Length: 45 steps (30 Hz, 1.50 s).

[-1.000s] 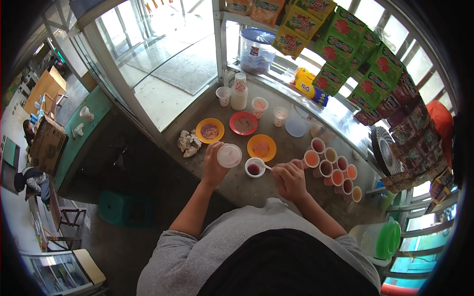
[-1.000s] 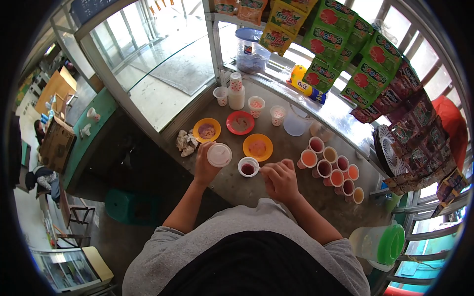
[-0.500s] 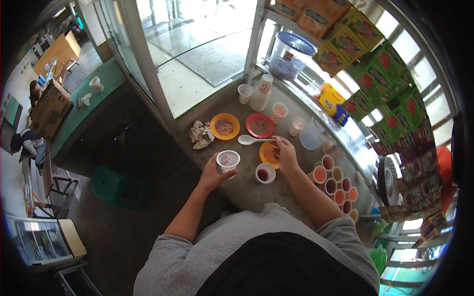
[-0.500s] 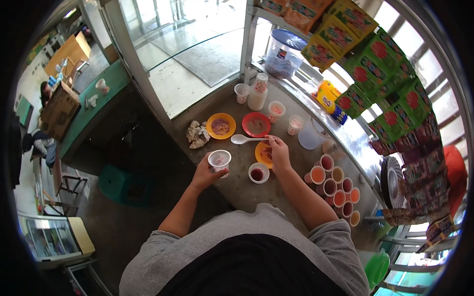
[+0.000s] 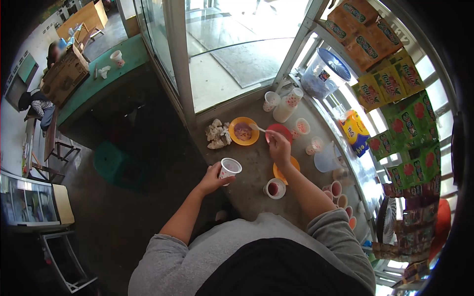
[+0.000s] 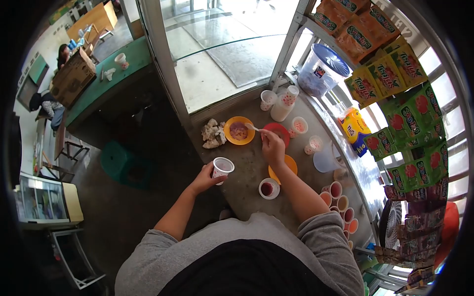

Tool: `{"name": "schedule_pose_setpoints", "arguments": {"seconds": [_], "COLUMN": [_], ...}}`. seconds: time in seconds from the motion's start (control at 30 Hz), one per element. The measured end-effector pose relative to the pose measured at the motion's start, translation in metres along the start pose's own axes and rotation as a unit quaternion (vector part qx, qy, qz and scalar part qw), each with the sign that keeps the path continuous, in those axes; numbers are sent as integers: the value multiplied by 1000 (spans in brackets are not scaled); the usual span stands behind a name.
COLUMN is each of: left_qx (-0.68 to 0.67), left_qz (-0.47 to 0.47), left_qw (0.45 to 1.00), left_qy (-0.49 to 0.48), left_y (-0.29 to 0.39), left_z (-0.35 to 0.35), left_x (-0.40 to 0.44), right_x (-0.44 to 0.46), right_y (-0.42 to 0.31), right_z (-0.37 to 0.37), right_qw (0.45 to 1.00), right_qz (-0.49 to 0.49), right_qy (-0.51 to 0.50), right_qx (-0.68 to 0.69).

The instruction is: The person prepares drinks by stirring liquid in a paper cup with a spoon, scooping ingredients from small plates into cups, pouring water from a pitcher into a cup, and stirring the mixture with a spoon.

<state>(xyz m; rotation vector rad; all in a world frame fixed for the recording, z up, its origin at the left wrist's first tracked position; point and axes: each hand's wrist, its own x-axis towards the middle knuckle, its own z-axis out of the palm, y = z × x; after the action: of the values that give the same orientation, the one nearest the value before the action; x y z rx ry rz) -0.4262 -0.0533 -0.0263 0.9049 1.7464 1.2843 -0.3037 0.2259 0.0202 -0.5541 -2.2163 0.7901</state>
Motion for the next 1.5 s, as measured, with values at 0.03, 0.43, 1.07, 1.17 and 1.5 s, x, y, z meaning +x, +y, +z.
{"name": "schedule_pose_setpoints", "arguments": {"seconds": [0.03, 0.43, 1.07, 1.17, 1.5], "left_qx": [43, 49, 10, 20, 23], "left_qz": [-4, -12, -22, -30, -32], "left_qw": [999, 999, 1000, 999, 999], "left_qy": [7, -11, -13, -22, -35], "left_y": [4, 0, -5, 2, -4], "left_z": [0, -5, -5, -7, -8], "left_x": [-2, -3, -2, -4, -2], "right_x": [-6, 0, 3, 0, 14], "right_y": [-6, -37, -41, -47, -43], "right_z": [-4, 11, 14, -4, 10], "right_qw": [1000, 991, 987, 985, 991], "right_qz": [1, -93, -102, -102, -54], "right_qy": [0, -100, -121, -136, -112], "right_qx": [0, -13, -40, -35, 56]}}
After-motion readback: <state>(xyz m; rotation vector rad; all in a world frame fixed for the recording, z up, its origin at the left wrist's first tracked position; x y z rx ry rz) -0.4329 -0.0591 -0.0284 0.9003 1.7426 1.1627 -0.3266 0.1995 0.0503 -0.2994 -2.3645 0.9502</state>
